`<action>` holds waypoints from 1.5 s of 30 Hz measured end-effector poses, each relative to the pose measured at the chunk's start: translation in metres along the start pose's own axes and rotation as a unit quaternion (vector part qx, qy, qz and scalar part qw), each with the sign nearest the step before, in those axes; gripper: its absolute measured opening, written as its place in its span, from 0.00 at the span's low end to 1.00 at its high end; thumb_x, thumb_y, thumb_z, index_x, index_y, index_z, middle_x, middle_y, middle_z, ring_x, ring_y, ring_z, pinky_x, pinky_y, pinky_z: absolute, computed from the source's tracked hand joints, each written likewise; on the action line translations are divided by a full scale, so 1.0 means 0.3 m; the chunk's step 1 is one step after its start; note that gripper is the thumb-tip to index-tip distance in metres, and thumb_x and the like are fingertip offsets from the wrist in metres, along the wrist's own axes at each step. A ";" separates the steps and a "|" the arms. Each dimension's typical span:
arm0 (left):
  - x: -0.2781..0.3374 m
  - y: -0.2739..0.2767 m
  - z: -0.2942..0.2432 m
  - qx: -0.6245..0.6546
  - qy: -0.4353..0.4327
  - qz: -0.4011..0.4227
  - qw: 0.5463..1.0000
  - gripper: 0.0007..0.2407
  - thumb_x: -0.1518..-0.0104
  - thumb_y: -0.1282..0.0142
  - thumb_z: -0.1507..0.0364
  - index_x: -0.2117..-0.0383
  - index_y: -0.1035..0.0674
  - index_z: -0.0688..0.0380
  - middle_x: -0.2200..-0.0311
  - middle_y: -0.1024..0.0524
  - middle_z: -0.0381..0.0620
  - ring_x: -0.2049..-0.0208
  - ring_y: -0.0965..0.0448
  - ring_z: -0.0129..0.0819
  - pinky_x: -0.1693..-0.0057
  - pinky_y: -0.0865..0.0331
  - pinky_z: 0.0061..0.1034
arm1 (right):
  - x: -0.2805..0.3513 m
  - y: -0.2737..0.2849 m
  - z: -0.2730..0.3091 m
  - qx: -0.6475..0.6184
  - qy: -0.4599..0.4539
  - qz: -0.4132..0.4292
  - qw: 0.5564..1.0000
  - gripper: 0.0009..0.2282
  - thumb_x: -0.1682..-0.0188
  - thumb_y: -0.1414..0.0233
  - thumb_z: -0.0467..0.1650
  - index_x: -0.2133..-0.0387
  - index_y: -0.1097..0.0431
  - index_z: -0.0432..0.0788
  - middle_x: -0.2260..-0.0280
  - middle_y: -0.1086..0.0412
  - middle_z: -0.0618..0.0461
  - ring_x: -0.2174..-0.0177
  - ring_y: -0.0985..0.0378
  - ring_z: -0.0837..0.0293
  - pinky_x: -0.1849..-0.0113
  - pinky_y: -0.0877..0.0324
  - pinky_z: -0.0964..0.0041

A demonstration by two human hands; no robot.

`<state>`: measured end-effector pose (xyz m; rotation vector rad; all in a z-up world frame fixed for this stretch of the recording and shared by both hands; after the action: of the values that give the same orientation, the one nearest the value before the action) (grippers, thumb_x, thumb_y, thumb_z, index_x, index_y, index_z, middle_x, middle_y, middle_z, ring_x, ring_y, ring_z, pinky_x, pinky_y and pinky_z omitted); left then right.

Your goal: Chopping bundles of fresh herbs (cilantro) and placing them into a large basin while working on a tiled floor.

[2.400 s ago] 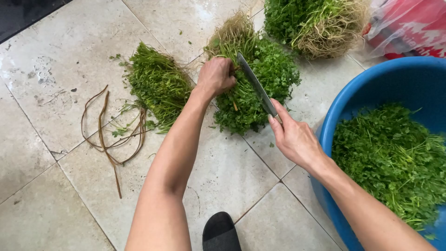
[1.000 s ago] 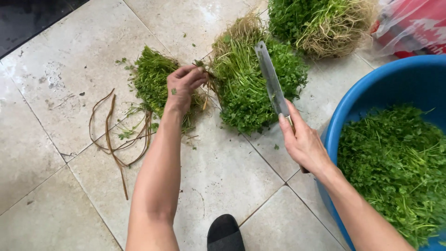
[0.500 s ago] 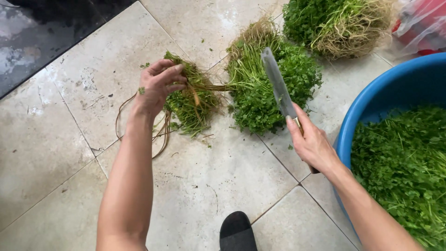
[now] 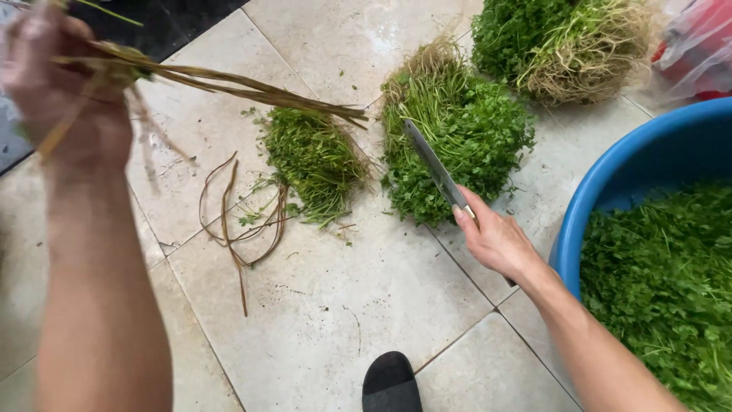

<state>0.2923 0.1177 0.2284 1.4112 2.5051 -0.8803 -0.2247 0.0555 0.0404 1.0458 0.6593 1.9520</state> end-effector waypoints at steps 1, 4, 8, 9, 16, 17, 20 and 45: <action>-0.040 0.087 -0.022 -0.004 -0.003 -0.002 1.000 0.06 0.26 0.39 0.78 0.63 0.23 0.57 0.68 0.21 0.47 0.67 0.20 0.30 0.57 0.25 0.24 | -0.006 -0.005 -0.008 -0.001 0.005 0.002 1.000 0.26 0.45 0.61 0.46 0.32 0.50 0.64 0.65 0.22 0.41 0.60 0.20 0.38 0.53 0.28 0.44; -0.088 0.234 -0.098 -0.059 -0.024 0.018 0.998 0.06 0.24 0.51 0.69 0.57 0.23 0.55 0.58 0.21 0.45 0.57 0.21 0.30 0.48 0.25 0.24 | -0.002 0.002 0.021 -0.027 0.062 -0.006 0.998 0.26 0.46 0.60 0.47 0.32 0.49 0.63 0.61 0.24 0.42 0.56 0.23 0.37 0.53 0.30 0.44; -0.010 0.133 -0.139 -0.108 -0.077 -0.006 0.991 0.09 0.25 0.52 0.67 0.52 0.22 0.59 0.56 0.21 0.45 0.53 0.20 0.32 0.45 0.22 0.27 | 0.033 0.018 0.039 -0.011 -0.007 0.029 0.999 0.27 0.46 0.61 0.47 0.31 0.50 0.65 0.70 0.24 0.40 0.65 0.18 0.42 0.57 0.27 0.46; 0.008 0.108 -0.138 -0.099 -0.102 -0.030 0.989 0.09 0.27 0.51 0.68 0.51 0.23 0.59 0.57 0.20 0.46 0.53 0.19 0.33 0.45 0.20 0.30 | 0.039 0.023 0.031 -0.002 -0.036 0.038 0.999 0.27 0.46 0.62 0.47 0.30 0.51 0.66 0.73 0.25 0.39 0.68 0.18 0.42 0.59 0.26 0.46; 0.266 0.461 0.120 -0.078 -0.133 -0.338 0.928 0.10 0.34 0.43 0.69 0.58 0.27 0.63 0.67 0.19 0.49 0.63 0.18 0.38 0.54 0.15 0.34 | 0.046 0.007 0.048 -0.014 -0.038 0.048 0.998 0.27 0.45 0.60 0.48 0.30 0.51 0.66 0.81 0.30 0.45 0.77 0.22 0.47 0.68 0.28 0.48; 0.338 0.464 0.230 -0.081 -0.045 -0.349 0.932 0.10 0.34 0.45 0.68 0.57 0.28 0.63 0.66 0.18 0.50 0.62 0.16 0.39 0.53 0.16 0.35 | 0.043 0.007 0.055 -0.014 -0.019 0.036 0.999 0.28 0.46 0.60 0.48 0.31 0.50 0.65 0.82 0.31 0.45 0.78 0.23 0.48 0.69 0.29 0.49; 0.578 0.427 0.511 -0.178 0.219 -0.300 0.911 0.15 0.40 0.41 0.67 0.52 0.26 0.64 0.58 0.20 0.54 0.57 0.18 0.43 0.49 0.22 0.39 | 0.055 -0.016 0.116 -0.022 0.010 0.033 0.999 0.28 0.47 0.60 0.47 0.31 0.49 0.63 0.82 0.32 0.47 0.79 0.25 0.50 0.71 0.31 0.51; 0.629 -0.333 0.867 -0.227 0.390 0.056 0.891 0.35 0.44 0.40 0.67 0.29 0.42 0.54 0.37 0.32 0.60 0.41 0.25 0.46 0.41 0.29 0.40 | 0.135 0.949 -0.290 0.143 0.022 -0.455 0.879 0.21 0.45 0.43 0.40 0.46 0.31 0.36 0.60 0.25 0.34 0.59 0.22 0.36 0.57 0.29 0.44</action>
<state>0.0642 0.0753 -0.0153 1.9449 2.7903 0.3983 -0.4283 -0.0696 0.2224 0.6525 1.2232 1.0658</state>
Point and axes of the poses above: each hand's wrist, its own x-axis away from the middle knuckle, its own y-axis out of the back of the hand, z = x × y, the point moved 8 cm from there along -x, towards the middle knuckle
